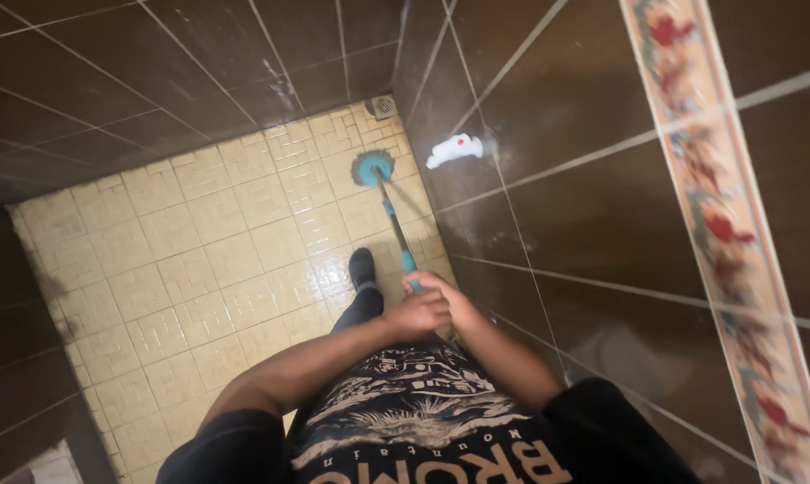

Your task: The person scrubs the bathroom floor using a long-handled brush, moving it across the tiles around the toilet and near the sink.

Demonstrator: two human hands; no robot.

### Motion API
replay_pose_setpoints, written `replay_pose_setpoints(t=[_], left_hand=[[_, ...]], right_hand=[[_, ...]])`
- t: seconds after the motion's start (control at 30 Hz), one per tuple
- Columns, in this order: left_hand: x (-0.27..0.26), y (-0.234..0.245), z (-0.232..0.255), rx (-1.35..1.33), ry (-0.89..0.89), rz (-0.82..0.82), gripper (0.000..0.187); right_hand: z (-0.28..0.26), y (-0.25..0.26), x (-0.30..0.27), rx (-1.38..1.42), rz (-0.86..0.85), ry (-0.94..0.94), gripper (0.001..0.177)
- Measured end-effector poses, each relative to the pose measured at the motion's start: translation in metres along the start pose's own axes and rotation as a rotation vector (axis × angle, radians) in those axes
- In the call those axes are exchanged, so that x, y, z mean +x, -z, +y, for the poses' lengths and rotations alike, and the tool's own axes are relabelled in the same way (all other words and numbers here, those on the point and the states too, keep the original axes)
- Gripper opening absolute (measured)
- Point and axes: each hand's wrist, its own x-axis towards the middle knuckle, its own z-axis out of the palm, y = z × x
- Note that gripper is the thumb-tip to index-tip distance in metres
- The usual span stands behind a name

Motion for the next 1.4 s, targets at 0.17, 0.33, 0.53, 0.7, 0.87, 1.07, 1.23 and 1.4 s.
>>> replay_pose_setpoints(t=[0.17, 0.33, 0.53, 0.7, 0.87, 1.07, 1.23, 1.4], left_hand=[[0.016, -0.028, 0.060, 0.149, -0.382, 0.051, 0.021], [0.033, -0.029, 0.098, -0.071, -0.457, -0.023, 0.030], [0.026, -0.047, 0.087, -0.052, -0.412, 0.139, 0.017], [0.018, 0.008, 0.043, -0.044, -0.164, 0.070, 0.022], [0.037, 0.053, -0.004, 0.039, 0.144, 0.087, 0.021], [0.051, 0.084, -0.071, 0.171, 0.371, 0.082, 0.025], [0.052, 0.095, -0.106, 0.272, 0.430, -0.055, 0.026], [0.048, 0.085, -0.121, 0.247, 0.481, -0.104, 0.028]], right_hand=[[0.041, 0.022, -0.085, -0.064, 0.043, -0.029, 0.026], [0.065, 0.039, -0.124, -0.088, 0.066, -0.050, 0.026], [0.061, 0.039, -0.103, -0.115, 0.038, -0.124, 0.025], [0.009, 0.030, -0.021, -0.135, -0.002, -0.213, 0.025], [-0.074, 0.010, 0.075, -0.176, -0.005, -0.277, 0.024], [-0.134, -0.007, 0.149, -0.192, -0.020, -0.271, 0.024], [-0.146, -0.014, 0.183, -0.167, -0.032, -0.255, 0.023], [-0.139, -0.003, 0.197, -0.170, -0.014, -0.278, 0.023]])
